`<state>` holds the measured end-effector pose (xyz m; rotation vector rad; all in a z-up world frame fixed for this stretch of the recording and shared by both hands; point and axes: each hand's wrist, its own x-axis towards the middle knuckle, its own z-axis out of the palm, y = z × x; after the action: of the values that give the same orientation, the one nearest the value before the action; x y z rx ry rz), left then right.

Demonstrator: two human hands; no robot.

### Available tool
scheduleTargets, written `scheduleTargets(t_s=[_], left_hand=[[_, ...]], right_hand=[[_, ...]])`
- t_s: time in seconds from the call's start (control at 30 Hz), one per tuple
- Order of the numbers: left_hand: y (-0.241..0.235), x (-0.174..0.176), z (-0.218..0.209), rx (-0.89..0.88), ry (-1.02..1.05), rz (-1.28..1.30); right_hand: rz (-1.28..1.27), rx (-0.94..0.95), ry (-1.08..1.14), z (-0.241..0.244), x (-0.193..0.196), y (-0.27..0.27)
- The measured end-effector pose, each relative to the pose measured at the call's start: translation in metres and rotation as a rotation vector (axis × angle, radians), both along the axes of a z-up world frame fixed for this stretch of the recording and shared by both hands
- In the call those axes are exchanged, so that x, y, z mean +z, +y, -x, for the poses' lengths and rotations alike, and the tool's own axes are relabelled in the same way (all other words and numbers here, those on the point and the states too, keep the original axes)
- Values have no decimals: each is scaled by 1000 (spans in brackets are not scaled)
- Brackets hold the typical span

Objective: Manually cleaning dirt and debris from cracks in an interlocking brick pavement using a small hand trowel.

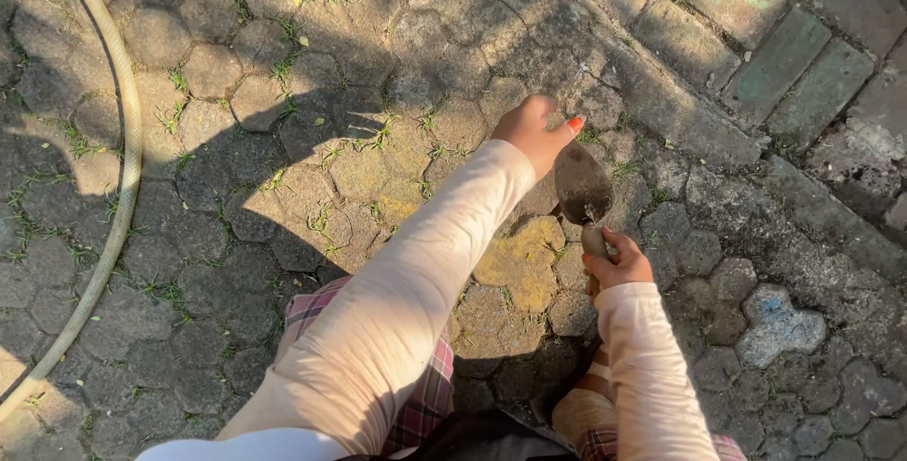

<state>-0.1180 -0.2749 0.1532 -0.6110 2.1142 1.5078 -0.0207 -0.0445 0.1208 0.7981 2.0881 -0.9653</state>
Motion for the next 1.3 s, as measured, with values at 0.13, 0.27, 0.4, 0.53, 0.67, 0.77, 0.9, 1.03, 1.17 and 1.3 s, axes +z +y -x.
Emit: scheduleTargets(t_s=[0.13,0.27,0.4,0.53,0.67,0.77,0.9,1.03,1.17,1.3], left_hand=[[10,2,-3,53,-22,-28],[9,7,-7,55,5,-36],[-1,6,-6,78,78,-33],[-6,11,-10,80,63,-40],[-10,25,-12,89,48,-79],[-6,5,-10,74,109,-81],[-15,18,-12,85,119,-37],[-17,19,-11,96,99,-51],[-15,8,-10,82,116,-12],[-18,6,-9,117,155,-1]], right_hand=[[-56,60,37,-35,-25,-29],[27,-161,27,-37,-19,-31],[-14,-113,35,-43,-8,-51],[21,-198,50,-49,-22,-41],[40,-41,-43,-54,4,-76],[141,140,-71,-64,2,-80],[117,-225,199,-64,-21,-74],[0,59,23,-52,-12,-56],[37,-58,169,-39,-24,-49],[-122,58,194,-4,-8,-64]])
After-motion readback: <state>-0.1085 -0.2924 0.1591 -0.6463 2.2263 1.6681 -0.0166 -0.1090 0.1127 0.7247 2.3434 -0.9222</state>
